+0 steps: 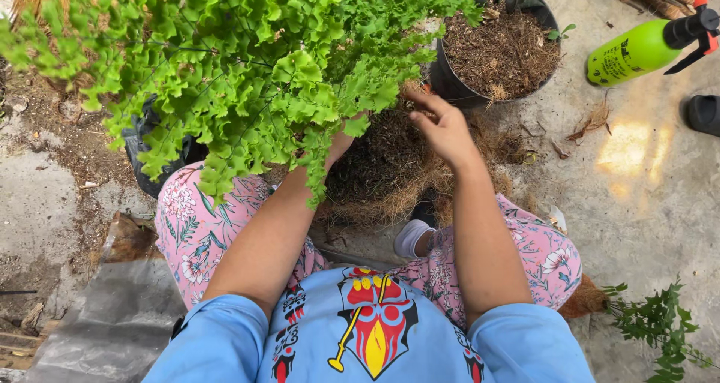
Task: The person sits on the ground and shapes a mound of dry coconut coir fiber with both hands, pressing it into a rounded form. They add handfuls of soil from a bowl onto the fiber and press it in, then place a fern plant into the center and wrap and press the coir fiber around the plant's root ball.
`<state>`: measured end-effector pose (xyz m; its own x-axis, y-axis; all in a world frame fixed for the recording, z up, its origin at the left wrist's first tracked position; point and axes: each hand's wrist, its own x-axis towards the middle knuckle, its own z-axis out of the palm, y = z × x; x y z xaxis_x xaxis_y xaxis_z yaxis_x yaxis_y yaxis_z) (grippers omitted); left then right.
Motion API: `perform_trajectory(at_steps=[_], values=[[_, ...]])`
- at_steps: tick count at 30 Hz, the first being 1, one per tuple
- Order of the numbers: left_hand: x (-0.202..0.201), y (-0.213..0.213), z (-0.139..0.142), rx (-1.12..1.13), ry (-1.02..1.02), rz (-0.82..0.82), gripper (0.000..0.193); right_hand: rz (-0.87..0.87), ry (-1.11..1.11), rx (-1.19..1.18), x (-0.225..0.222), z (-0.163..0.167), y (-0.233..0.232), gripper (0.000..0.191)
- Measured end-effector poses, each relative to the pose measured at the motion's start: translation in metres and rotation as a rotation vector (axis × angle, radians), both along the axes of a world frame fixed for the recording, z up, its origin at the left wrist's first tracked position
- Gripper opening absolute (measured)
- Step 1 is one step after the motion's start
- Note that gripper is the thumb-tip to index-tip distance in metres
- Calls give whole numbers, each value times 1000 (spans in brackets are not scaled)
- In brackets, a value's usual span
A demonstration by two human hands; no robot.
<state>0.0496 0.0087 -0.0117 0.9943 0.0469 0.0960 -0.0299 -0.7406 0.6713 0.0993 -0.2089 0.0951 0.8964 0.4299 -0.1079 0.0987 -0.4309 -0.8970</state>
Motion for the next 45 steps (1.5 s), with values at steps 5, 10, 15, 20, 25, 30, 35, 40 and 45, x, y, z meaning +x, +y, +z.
perform_trajectory(at_steps=[5, 10, 15, 20, 25, 30, 35, 40, 45], values=[[-1, 2, -5, -37, 15, -11, 47, -16, -323, -129, -13, -22, 16, 32], [-3, 5, -8, -76, 37, -22, 47, -184, -409, -276, -11, -29, 12, 23], [-1, 8, -8, -113, 55, -28, 47, -148, -170, -124, -3, -16, 1, 16], [1, 9, -8, -166, 61, -20, 47, -104, -57, -146, -1, -13, 0, 20], [1, 12, -9, -243, 35, 56, 47, -370, -74, -187, 13, -12, -21, 12], [-3, 14, -9, -323, -32, 216, 47, -708, -154, -346, 27, -3, -57, 8], [4, 12, -8, -379, -25, 216, 47, -667, -802, -369, 20, 4, -78, 47], [11, 4, -7, -387, 110, 66, 47, -84, -451, -540, -5, -18, -40, 46], [10, 4, -6, -395, 165, 68, 47, -319, -198, -527, 5, -23, -41, 19]])
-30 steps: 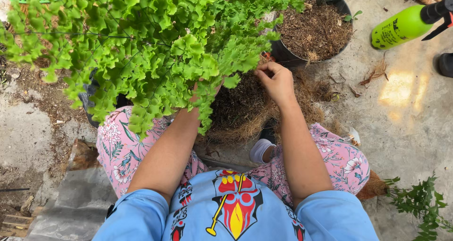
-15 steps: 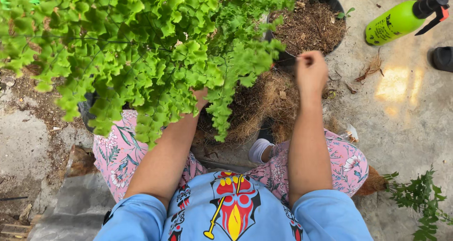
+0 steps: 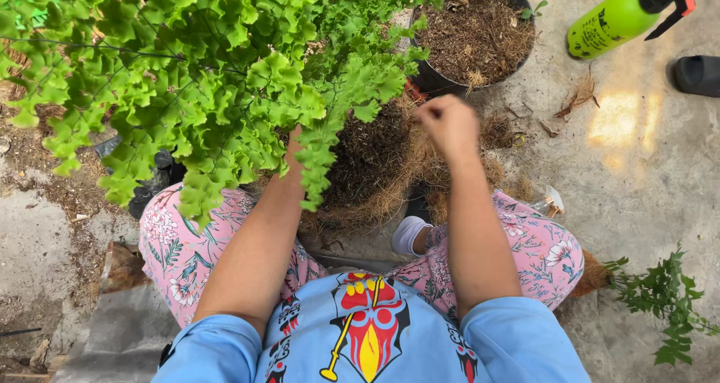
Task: The person sits on the ground and shapes a mound of dry coconut coir fiber with both hands, pressing it into a rounded form. They add handfuls of soil from a bowl onto the fiber and press it in, then place a fern plant into the center and wrap and press the coir fiber around the plant's root ball.
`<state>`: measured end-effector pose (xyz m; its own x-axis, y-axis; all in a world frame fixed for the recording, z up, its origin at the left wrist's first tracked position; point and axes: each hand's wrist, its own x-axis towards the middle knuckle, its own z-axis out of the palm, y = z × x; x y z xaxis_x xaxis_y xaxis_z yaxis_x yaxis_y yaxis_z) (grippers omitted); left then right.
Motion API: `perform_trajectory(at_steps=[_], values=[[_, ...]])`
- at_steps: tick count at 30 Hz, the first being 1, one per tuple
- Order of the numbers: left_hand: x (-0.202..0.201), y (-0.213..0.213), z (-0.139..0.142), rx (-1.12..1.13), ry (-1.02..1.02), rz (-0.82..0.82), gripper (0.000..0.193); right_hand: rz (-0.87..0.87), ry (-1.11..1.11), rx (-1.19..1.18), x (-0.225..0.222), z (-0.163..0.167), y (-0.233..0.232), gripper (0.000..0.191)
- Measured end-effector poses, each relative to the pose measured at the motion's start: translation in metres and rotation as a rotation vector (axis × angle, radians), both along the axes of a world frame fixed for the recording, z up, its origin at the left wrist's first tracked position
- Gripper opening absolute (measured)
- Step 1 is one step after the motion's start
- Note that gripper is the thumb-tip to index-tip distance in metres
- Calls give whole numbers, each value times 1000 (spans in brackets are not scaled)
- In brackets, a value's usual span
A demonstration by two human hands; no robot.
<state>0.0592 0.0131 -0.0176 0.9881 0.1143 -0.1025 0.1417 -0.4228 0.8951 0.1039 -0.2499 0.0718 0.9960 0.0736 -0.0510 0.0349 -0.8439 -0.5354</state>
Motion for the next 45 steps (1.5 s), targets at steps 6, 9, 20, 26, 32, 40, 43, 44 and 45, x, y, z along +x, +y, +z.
perform_trajectory(at_steps=[6, 9, 20, 26, 32, 40, 43, 44, 45], values=[[4, 5, 4, -40, 21, 20, 47, -403, -764, -513, 19, 28, -42, 70], [5, 4, 5, -59, 31, 7, 47, -261, -69, -118, 11, 15, -11, 65], [5, 3, 3, -118, 91, -6, 47, -23, 159, 193, -9, 6, 42, 39], [1, 6, 1, -181, 139, 13, 47, 24, 177, 585, -3, 3, 41, 56], [3, 7, 0, -304, 179, 51, 47, -3, 646, 619, 1, 0, 32, 59], [0, 3, 1, -668, 307, 206, 47, 115, 564, 957, -7, 3, 33, 68], [5, -2, 6, -904, 362, 242, 47, 52, 539, 964, -7, 3, 40, 63], [7, -3, 7, -984, 385, 248, 47, 33, 530, 972, -7, 2, 43, 61], [9, -4, 8, -1051, 404, 257, 47, 13, 520, 980, -8, 2, 45, 59]])
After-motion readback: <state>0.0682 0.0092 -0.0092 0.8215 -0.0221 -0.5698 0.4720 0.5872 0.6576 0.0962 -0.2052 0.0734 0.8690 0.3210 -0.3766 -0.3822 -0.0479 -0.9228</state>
